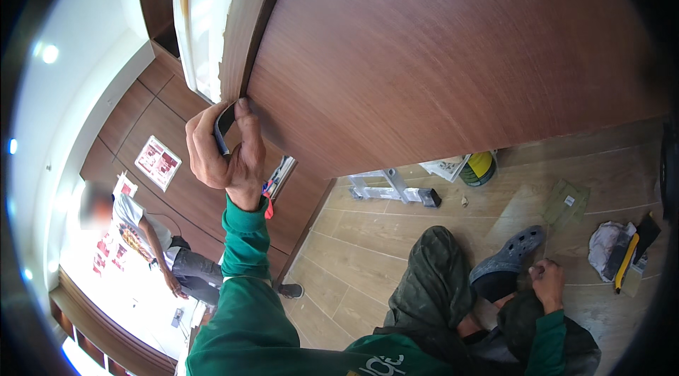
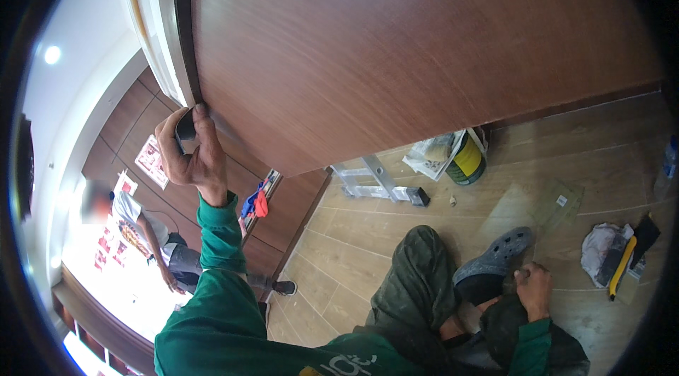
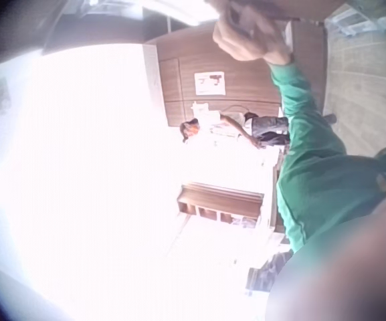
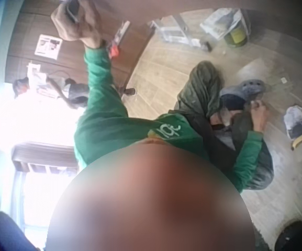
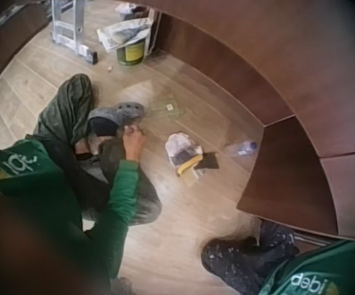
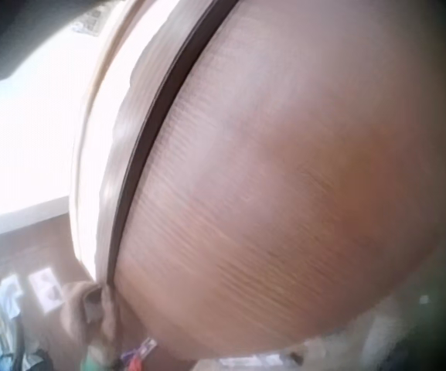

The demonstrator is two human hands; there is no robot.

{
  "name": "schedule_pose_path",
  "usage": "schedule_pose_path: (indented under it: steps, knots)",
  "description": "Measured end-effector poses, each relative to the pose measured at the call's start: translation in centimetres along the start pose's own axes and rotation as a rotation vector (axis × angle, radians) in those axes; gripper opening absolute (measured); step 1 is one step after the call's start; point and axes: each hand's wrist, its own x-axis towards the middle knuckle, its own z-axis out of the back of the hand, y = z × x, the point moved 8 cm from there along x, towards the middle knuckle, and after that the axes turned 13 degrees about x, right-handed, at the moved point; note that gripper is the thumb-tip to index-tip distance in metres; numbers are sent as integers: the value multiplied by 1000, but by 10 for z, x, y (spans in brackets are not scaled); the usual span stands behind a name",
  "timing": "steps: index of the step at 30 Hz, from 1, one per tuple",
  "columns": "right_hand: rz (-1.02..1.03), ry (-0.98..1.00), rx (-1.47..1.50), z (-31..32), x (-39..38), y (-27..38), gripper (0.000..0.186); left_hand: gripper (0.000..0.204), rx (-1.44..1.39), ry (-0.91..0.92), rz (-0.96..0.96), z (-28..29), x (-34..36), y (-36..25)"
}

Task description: The person sits on the floor and sands the edges and surfaces of a large curved wooden cabinet using a sanding block. They occasionally pause to wipe the surface with a cloth and inspect the finish.

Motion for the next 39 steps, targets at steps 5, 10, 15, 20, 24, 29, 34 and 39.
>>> schedule_pose_path:
  steps: [5, 10, 15, 20, 24, 29, 34, 39]
  knots:
    - [11, -11, -22, 0, -2, -5, 23, 19, -32, 5, -3, 1, -9, 9]
    - [0, -4, -40, -3, -2, -14, 23, 23, -86, -42, 35, 3, 7, -5]
    - [-16, 11, -40, 2, -3, -2, 24, 23, -62, 13, 48, 1, -8, 12]
    - [-24, 12, -56, 1, -1, -8, 22, 22, -62, -8, -43, -1, 13, -7]
    - [-94, 95, -41, 0, -2, -4, 26, 19, -47, 19, -37, -2, 2, 4]
    - [-108, 87, -34, 3, -1, 4, 26, 17, -72, -9, -57, -2, 11, -7]
    - [-82, 75, -55, 2, -2, -11, 26, 14, -71, 148, 91, -1, -18, 22]
    - [-81, 63, -32, -4, 1, -19, 24, 38, -274, 129, 402, 36, -35, 72]
